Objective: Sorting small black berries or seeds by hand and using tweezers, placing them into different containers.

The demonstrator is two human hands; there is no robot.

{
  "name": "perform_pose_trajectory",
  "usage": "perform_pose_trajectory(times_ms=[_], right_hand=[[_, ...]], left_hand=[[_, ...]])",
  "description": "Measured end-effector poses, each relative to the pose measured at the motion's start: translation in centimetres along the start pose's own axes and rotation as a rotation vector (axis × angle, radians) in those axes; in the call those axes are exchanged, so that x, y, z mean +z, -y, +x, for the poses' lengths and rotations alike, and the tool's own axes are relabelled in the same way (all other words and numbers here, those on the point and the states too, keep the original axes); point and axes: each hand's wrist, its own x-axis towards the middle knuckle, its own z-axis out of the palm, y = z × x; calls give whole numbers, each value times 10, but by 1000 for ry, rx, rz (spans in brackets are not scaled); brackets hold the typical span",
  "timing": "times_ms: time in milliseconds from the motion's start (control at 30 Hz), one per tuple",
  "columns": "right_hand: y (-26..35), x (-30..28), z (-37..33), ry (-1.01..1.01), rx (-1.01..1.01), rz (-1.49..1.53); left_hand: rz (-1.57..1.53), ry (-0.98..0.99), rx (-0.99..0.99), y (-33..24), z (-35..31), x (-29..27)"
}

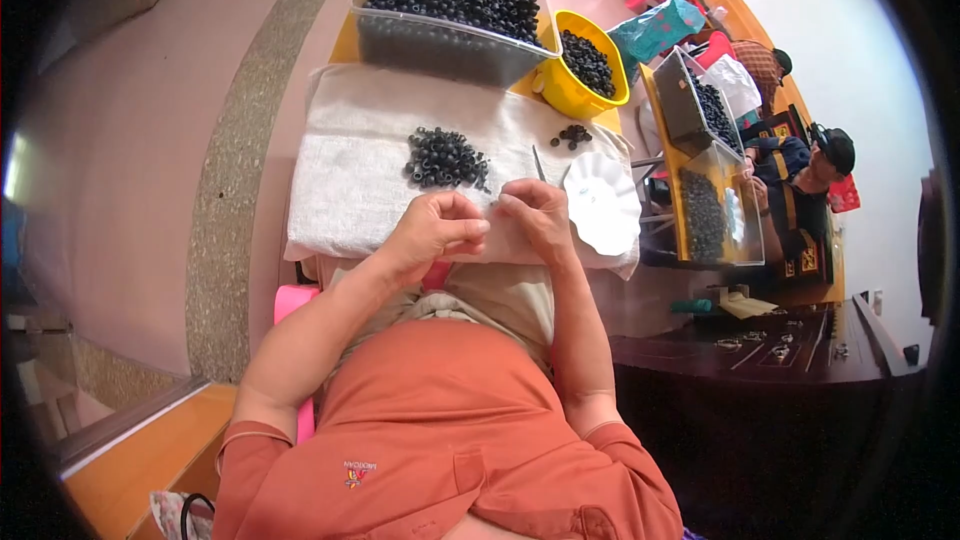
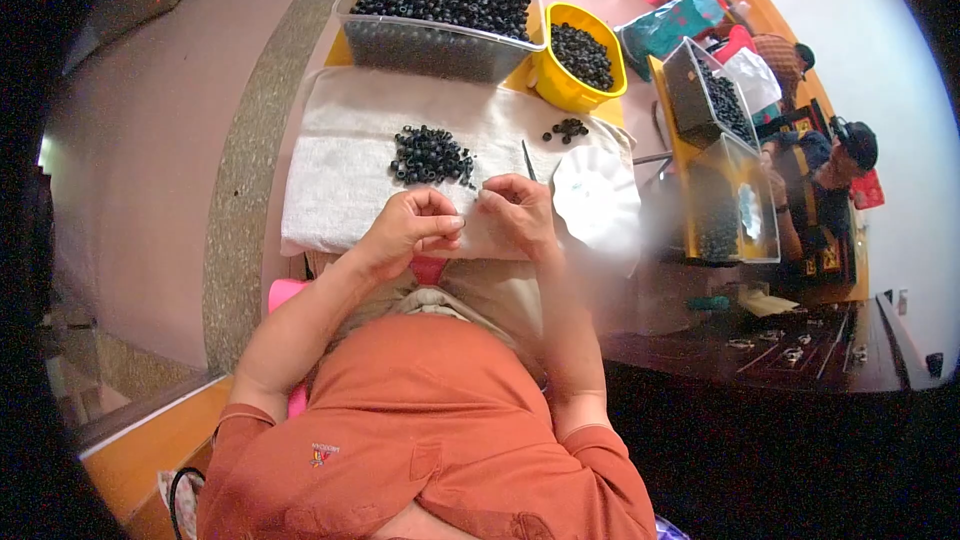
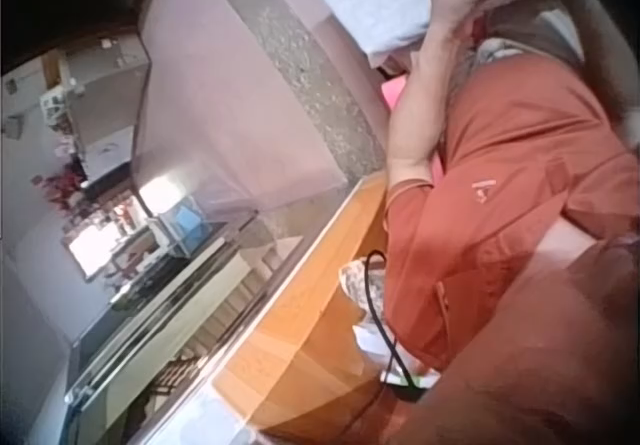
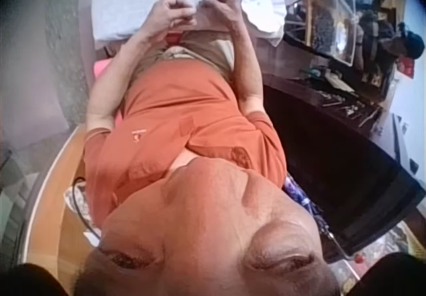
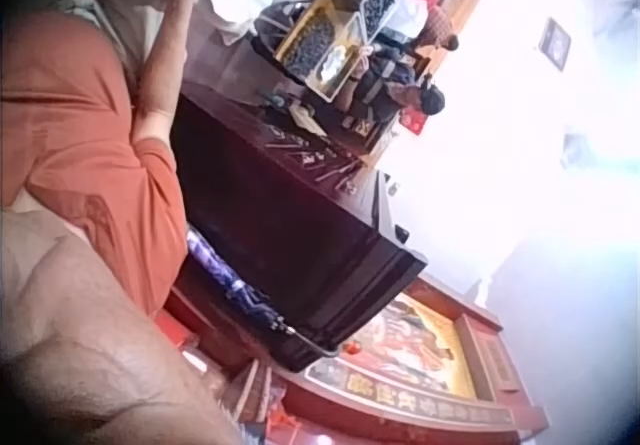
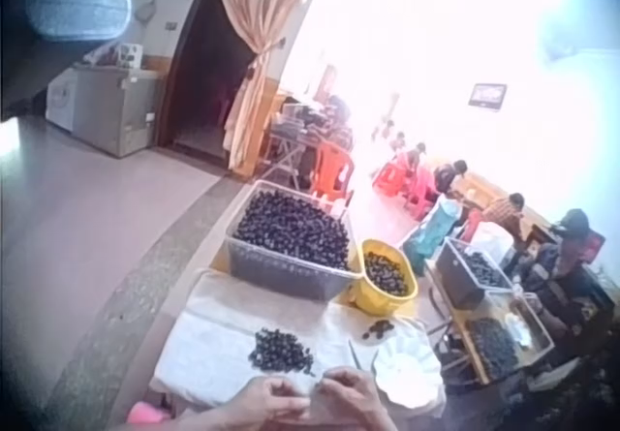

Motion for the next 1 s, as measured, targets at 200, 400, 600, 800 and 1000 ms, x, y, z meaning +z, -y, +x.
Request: perform_pose_trajectory(times_ms=[200, 400, 600, 800, 1000], right_hand=[[-11, -4, 3, 9, -141, -13], [-11, -3, 3, 30, -151, -6], [0, 1, -1, -8, -66, -42], [6, 0, -2, -1, 1, -35], [5, -1, -4, 37, 64, 52]], left_hand=[[-5, -5, -10, 0, 0, 1], [-5, -8, -8, 1, 0, 0], [-7, -13, -13, -1, 0, 1], [-4, -21, 6, -3, 0, 0], [18, -25, 24, -3, -1, 0]])
